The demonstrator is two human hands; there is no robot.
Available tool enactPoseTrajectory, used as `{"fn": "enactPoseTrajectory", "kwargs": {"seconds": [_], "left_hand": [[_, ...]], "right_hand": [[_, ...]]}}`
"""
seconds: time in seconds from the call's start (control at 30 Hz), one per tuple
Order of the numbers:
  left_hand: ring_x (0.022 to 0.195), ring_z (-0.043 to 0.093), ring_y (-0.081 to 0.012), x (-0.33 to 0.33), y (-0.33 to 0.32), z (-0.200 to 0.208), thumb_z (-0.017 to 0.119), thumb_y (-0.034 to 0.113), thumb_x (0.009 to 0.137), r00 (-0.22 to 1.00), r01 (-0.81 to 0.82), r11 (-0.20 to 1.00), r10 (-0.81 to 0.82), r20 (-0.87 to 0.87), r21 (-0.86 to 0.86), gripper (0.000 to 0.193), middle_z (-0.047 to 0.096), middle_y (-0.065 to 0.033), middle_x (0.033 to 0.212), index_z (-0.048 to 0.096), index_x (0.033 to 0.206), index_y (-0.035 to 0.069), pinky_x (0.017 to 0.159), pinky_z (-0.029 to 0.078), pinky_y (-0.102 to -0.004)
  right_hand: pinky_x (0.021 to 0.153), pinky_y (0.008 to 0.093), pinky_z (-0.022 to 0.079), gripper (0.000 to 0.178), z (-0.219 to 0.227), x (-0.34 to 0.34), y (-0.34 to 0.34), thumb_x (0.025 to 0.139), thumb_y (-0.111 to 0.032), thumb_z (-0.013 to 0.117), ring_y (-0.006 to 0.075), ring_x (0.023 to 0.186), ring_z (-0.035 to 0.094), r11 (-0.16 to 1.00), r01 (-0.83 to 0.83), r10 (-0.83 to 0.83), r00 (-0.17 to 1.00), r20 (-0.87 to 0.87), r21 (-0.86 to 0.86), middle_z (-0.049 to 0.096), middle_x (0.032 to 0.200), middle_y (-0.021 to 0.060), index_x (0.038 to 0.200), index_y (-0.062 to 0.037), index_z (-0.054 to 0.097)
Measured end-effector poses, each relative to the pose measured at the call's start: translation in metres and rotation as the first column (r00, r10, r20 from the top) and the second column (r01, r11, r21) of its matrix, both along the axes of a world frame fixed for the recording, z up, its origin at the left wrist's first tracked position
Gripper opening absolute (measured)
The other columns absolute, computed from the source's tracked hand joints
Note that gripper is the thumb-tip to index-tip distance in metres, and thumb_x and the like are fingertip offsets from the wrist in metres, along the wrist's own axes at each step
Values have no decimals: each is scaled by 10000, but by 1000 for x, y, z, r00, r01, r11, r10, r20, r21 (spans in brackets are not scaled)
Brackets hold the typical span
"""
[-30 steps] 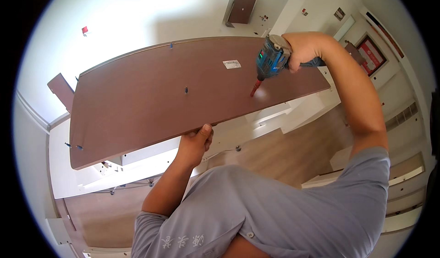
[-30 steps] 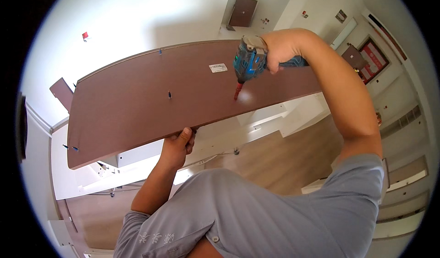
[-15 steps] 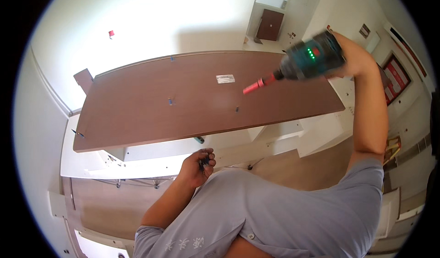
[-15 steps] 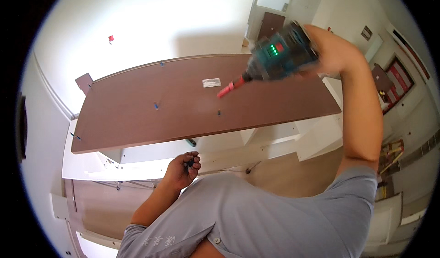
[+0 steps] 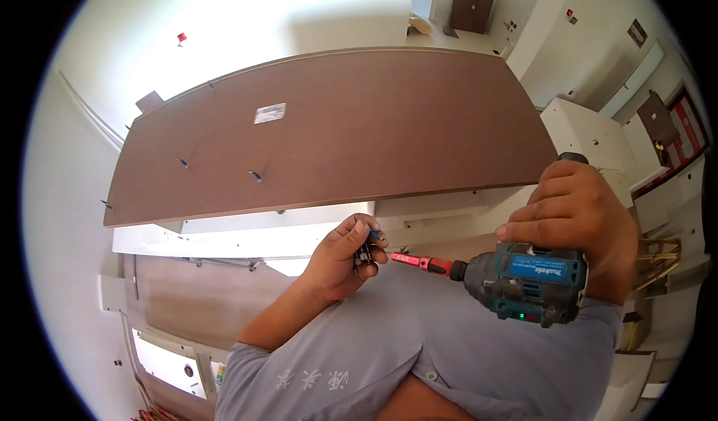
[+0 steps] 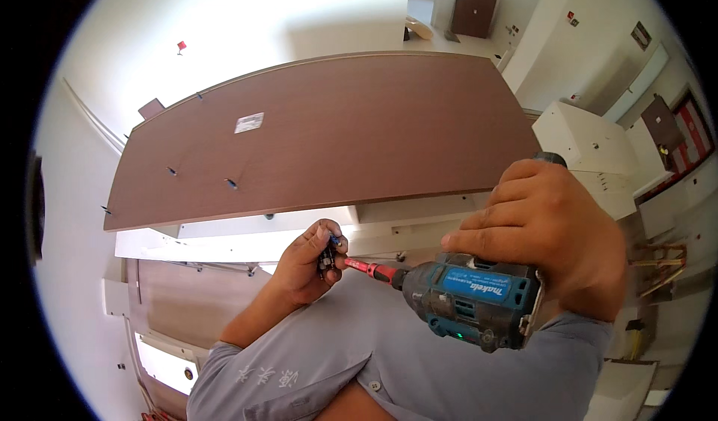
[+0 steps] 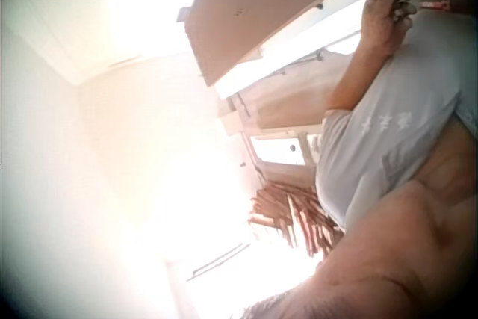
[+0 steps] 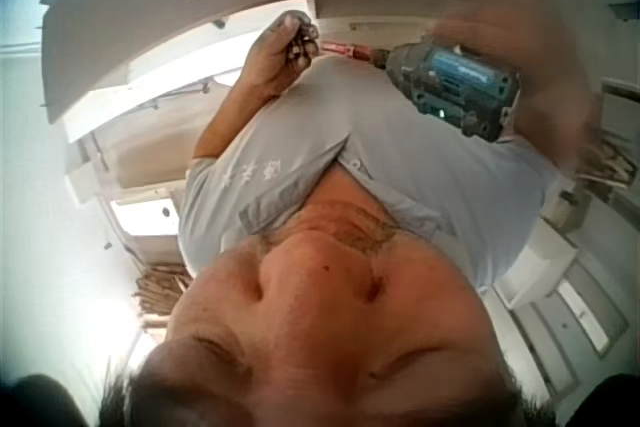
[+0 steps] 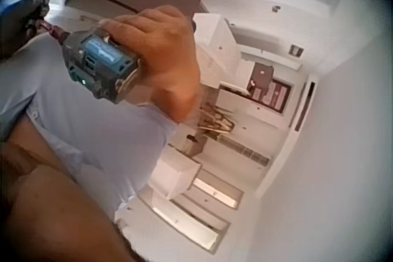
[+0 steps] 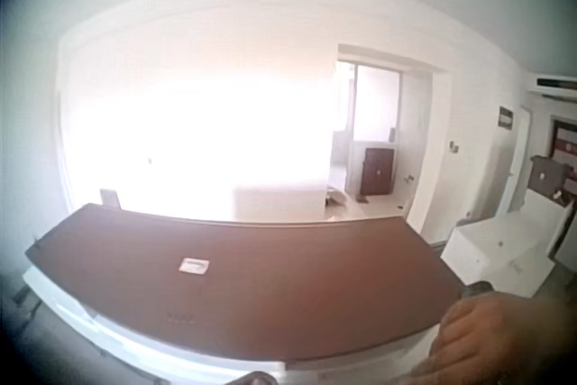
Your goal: The person assembles a cabinet by using an electric drill to drive screws into wood panels, then uses a screwdriver to secure hardware and internal supports.
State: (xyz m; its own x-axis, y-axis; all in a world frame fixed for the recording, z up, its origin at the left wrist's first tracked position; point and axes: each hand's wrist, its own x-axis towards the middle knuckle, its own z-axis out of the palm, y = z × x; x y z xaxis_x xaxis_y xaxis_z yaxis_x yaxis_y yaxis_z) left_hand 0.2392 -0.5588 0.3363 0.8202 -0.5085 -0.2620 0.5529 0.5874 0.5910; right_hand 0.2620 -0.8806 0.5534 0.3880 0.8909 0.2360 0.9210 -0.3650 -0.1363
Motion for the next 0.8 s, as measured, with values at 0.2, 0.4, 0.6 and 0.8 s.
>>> {"fn": "enactPoseTrajectory", "kwargs": {"seconds": [0.2,0.4,0.6,0.8], "left_hand": [[701,599,-113,8,-74,22,581,368,1059,999,-12,995,9,34,102,242,635,-23,912,588,1093,129,541,456,-233],[594,444,-105,9,-96,12,631,406,1030,980,60,988,-85,179,144,396,566,-16,800,607,1257,82,522,372,-253],[593,391,-84,36,-120,-1,611,357,1047,956,130,933,-207,206,336,458,479,16,724,592,1349,13,541,338,-243],[568,346,-107,67,-124,-18,690,522,967,968,-50,961,-20,249,273,460,427,3,718,472,881,126,466,259,-246]], "right_hand": [[741,340,499,265,-2,7,-56,715,-205,755,208,740,724,988,155,-154,988,-14,29,778,860,62,963,-116,782],[759,357,510,343,-17,5,-73,644,-186,780,230,736,701,974,221,-221,975,-14,50,767,865,56,980,-119,772],[870,355,499,515,-17,26,-162,643,-121,855,245,968,670,878,410,-344,899,-271,247,732,1014,119,1122,-62,675],[963,344,487,716,12,64,-249,560,-37,912,250,1036,653,555,830,-822,540,-180,-48,705,1110,136,1210,-29,613]]}}
